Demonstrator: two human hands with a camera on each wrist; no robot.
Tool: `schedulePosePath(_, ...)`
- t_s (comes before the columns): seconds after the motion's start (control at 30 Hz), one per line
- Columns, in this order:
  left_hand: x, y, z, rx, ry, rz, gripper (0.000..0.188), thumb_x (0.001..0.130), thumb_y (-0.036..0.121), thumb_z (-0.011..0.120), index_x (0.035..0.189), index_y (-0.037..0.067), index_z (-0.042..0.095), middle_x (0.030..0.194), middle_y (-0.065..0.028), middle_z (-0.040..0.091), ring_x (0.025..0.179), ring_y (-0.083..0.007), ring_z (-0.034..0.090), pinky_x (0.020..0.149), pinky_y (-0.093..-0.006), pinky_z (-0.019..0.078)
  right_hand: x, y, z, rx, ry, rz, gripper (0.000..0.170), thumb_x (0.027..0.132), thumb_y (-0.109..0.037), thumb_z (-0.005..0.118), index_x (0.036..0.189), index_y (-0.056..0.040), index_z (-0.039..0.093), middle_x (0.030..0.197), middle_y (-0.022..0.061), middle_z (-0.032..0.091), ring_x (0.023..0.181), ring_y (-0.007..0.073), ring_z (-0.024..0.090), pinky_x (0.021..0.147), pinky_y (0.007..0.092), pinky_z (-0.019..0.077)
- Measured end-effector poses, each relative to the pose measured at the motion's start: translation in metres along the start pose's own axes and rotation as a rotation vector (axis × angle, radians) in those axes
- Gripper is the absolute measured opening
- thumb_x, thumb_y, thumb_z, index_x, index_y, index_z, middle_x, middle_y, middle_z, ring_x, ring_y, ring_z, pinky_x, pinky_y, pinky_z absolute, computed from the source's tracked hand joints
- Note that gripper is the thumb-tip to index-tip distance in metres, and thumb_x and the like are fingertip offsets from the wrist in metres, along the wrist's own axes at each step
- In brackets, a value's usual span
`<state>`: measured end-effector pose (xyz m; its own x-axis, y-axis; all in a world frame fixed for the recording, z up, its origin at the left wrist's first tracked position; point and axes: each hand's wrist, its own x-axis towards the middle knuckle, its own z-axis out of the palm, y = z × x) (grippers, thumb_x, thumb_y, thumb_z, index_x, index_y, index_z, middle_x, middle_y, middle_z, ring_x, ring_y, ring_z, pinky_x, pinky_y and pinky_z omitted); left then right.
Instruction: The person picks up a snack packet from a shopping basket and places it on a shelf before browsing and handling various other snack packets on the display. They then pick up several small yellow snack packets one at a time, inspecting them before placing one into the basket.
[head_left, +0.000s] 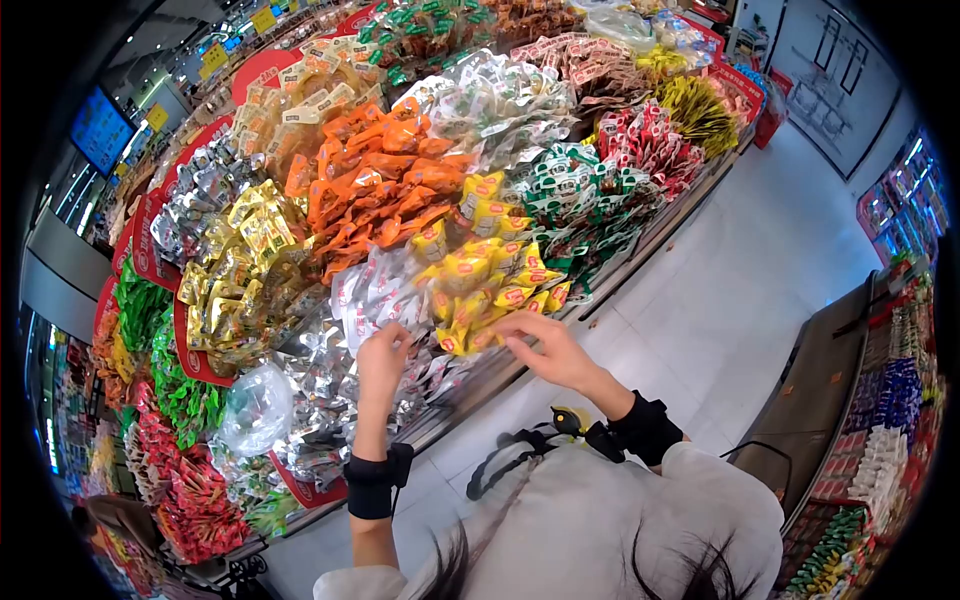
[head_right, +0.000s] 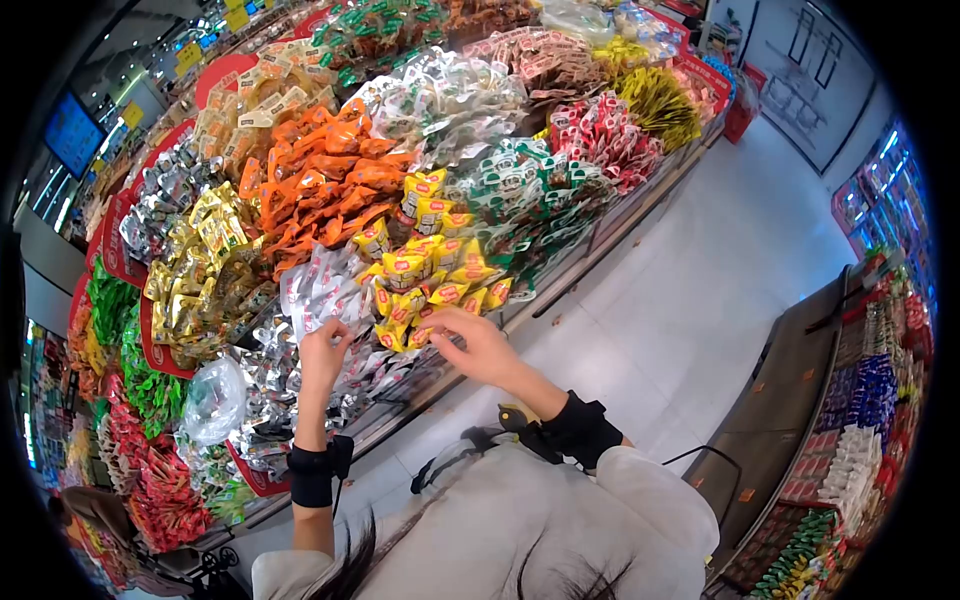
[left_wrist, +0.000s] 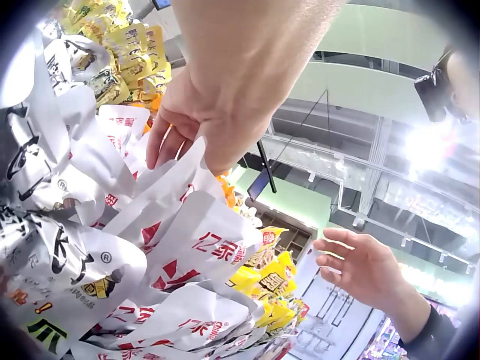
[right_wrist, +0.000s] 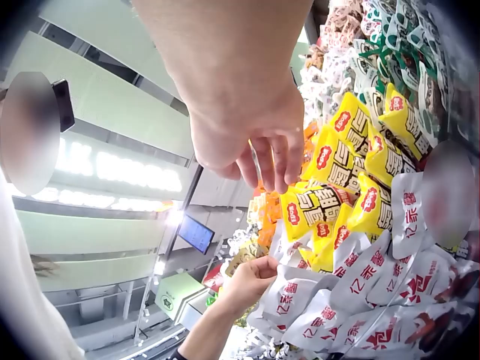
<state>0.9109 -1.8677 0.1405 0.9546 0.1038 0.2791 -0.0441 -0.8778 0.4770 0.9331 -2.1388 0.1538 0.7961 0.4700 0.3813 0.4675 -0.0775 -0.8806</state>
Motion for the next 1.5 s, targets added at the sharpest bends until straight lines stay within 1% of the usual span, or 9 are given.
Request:
schedulePosePath(0.43, -0.001, -0.004, 0.001, 0.012, -0.010, 0.069, 0.014, 0.068, 0.010, 0.068, 0.076, 0.004, 0.057, 0.070, -0.0109, 0.062, 0.065, -0.0279, 0.061, 0.057, -0.0345, 0.0456, -0.011, -0.005, 0.000, -0.047, 0.050, 0.043, 0.020, 0.083, -0.003, 0.051, 0.102, -0.0007, 0.057, 0.092, 0.0090, 0.059, 0.085, 0.0176, 0.058, 0.073, 0.0267, 0.0450)
schedulePosePath(0.67, 0.001, -0.004, -0.008, 0.023, -0.079, 0.019, 0.013, 0.072, 0.012, 0.064, 0.082, 0.006, 0.057, 0.074, -0.0138, 0.061, 0.073, -0.0328, 0.058, 0.062, -0.0397, 0.0443, -0.014, -0.005, 0.003, -0.043, 0.102, 0.052, 0.021, 0.082, -0.002, 0.051, 0.102, -0.0017, 0.058, 0.095, 0.0098, 0.059, 0.086, 0.0179, 0.058, 0.074, 0.0265, 0.0459)
schedulePosePath(0.77, -0.004, 0.010, -0.020, -0.057, 0.124, 0.113, 0.016, 0.072, 0.010, 0.065, 0.086, 0.007, 0.058, 0.080, -0.0146, 0.061, 0.076, -0.0332, 0.057, 0.065, -0.0395, 0.0445, -0.017, -0.007, 0.007, -0.075, 0.154, 0.087, 0.021, 0.083, -0.002, 0.051, 0.102, -0.0022, 0.059, 0.096, 0.0100, 0.059, 0.087, 0.0182, 0.058, 0.075, 0.0267, 0.0463)
schedulePosePath(0.9, -0.019, 0.034, -0.032, -0.182, 0.251, 0.259, 0.022, 0.069, 0.004, 0.066, 0.091, 0.004, 0.059, 0.086, -0.0116, 0.061, 0.079, -0.0295, 0.058, 0.069, -0.0365, 0.0454, -0.024, 0.003, 0.014, -0.050, 0.177, 0.149, 0.019, 0.084, -0.005, 0.052, 0.101, -0.0021, 0.059, 0.097, 0.0096, 0.059, 0.088, 0.0176, 0.058, 0.077, 0.0268, 0.0462)
schedulePosePath(0.93, -0.028, 0.042, -0.034, -0.265, 0.179, 0.210, 0.022, 0.069, 0.003, 0.065, 0.091, 0.002, 0.059, 0.087, -0.0106, 0.061, 0.079, -0.0276, 0.058, 0.069, -0.0352, 0.0455, -0.025, 0.004, 0.018, -0.055, 0.176, 0.157, 0.019, 0.083, -0.005, 0.052, 0.100, -0.0018, 0.059, 0.097, 0.0101, 0.059, 0.086, 0.0184, 0.058, 0.075, 0.0269, 0.0462)
schedulePosePath(1.03, -0.046, 0.041, -0.021, -0.340, 0.121, 0.295, 0.022, 0.070, 0.004, 0.065, 0.091, 0.003, 0.059, 0.088, -0.0109, 0.061, 0.081, -0.0275, 0.058, 0.072, -0.0346, 0.0459, -0.029, 0.005, 0.029, -0.077, 0.162, 0.178, 0.019, 0.082, -0.006, 0.053, 0.100, -0.0016, 0.058, 0.095, 0.0111, 0.058, 0.080, 0.0201, 0.058, 0.071, 0.0270, 0.0462)
schedulePosePath(1.13, -0.056, 0.037, -0.016, -0.325, 0.125, 0.293, 0.025, 0.069, 0.002, 0.067, 0.093, 0.002, 0.060, 0.090, -0.0110, 0.062, 0.082, -0.0256, 0.058, 0.071, -0.0313, 0.0460, -0.028, 0.005, 0.037, -0.109, 0.134, 0.179, 0.018, 0.082, -0.006, 0.053, 0.100, -0.0024, 0.058, 0.093, 0.0109, 0.058, 0.079, 0.0203, 0.058, 0.070, 0.0270, 0.0461)
schedulePosePath(1.4, -0.060, 0.022, -0.005, -0.371, 0.171, 0.250, 0.023, 0.070, 0.001, 0.065, 0.092, 0.002, 0.058, 0.088, -0.0133, 0.060, 0.080, -0.0298, 0.058, 0.070, -0.0352, 0.0463, -0.020, -0.004, 0.045, -0.096, 0.121, 0.210, 0.019, 0.083, -0.004, 0.053, 0.100, -0.0013, 0.059, 0.092, 0.0102, 0.058, 0.082, 0.0179, 0.058, 0.073, 0.0263, 0.0463)
schedulePosePath(1.5, -0.058, 0.027, -0.004, -0.394, 0.133, 0.214, 0.024, 0.070, -0.002, 0.064, 0.093, 0.001, 0.059, 0.090, -0.0116, 0.061, 0.083, -0.0265, 0.058, 0.074, -0.0320, 0.0451, -0.023, 0.004, 0.044, -0.099, 0.134, 0.203, 0.018, 0.083, -0.006, 0.052, 0.100, -0.0032, 0.058, 0.092, 0.0104, 0.057, 0.079, 0.0207, 0.058, 0.070, 0.0281, 0.0465)
